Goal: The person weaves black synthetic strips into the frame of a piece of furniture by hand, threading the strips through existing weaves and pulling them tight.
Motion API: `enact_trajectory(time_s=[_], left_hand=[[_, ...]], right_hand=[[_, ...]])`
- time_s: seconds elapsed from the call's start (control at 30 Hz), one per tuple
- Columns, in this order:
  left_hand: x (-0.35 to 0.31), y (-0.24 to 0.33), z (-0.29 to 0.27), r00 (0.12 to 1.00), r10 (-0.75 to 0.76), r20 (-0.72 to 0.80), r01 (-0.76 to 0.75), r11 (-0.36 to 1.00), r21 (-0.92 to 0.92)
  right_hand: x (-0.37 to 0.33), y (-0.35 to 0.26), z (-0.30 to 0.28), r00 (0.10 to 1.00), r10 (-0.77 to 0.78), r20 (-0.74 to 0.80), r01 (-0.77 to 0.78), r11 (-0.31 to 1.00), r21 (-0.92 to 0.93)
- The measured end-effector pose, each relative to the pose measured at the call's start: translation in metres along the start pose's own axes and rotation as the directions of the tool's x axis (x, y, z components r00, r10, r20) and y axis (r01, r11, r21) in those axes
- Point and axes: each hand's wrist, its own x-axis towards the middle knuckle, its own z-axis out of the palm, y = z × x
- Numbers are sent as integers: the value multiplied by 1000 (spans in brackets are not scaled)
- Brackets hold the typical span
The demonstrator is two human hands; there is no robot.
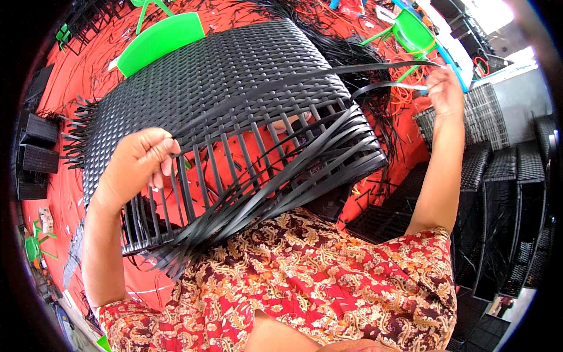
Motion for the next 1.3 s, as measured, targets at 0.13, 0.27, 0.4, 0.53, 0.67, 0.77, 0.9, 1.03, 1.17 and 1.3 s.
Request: enact_trajectory(time_s=[0.13, 0.27, 0.4, 0.53, 0.67, 0.77, 0.9, 1.03, 1.17, 1.3], left_hand=[[25, 22, -1, 996, 80, 44, -78, 996, -43], [53, 78, 29, 955, 260, 146, -272, 960, 68], [70, 116, 61, 862, 450, 231, -450, 891, -56], [78, 118, 58, 870, 402, 285, -400, 914, -67], [75, 72, 29, 914, 267, 306, -285, 959, 13], [72, 65, 32, 932, 253, 260, -291, 949, 120], [80, 88, 57, 907, 350, 234, -373, 926, 60], [85, 93, 77, 907, 398, 139, -392, 917, -70], [18, 81, 83, 914, 332, 233, -268, 926, -268], [-55, 15, 114, 691, 517, 505, -380, 854, -355]], right_hand=[[-46, 2, 36, 997, -80, 14, 57, 565, -823], [-119, 0, 118, 808, -356, 469, 581, 616, -533], [-152, 37, 189, 356, -39, 934, 917, 208, -340], [-126, 43, 163, 669, 92, 737, 683, 315, -659], [-80, 17, 109, 758, 107, 643, 603, 262, -754], [-71, 20, 99, 778, 145, 612, 600, 117, -791], [-113, 62, 155, 608, 129, 784, 691, 400, -602], [-112, 60, 171, 578, 244, 779, 704, 334, -627], [-78, 56, 133, 689, 319, 650, 558, 339, -758], [-69, 68, 135, 675, 475, 564, 547, 190, -815]])
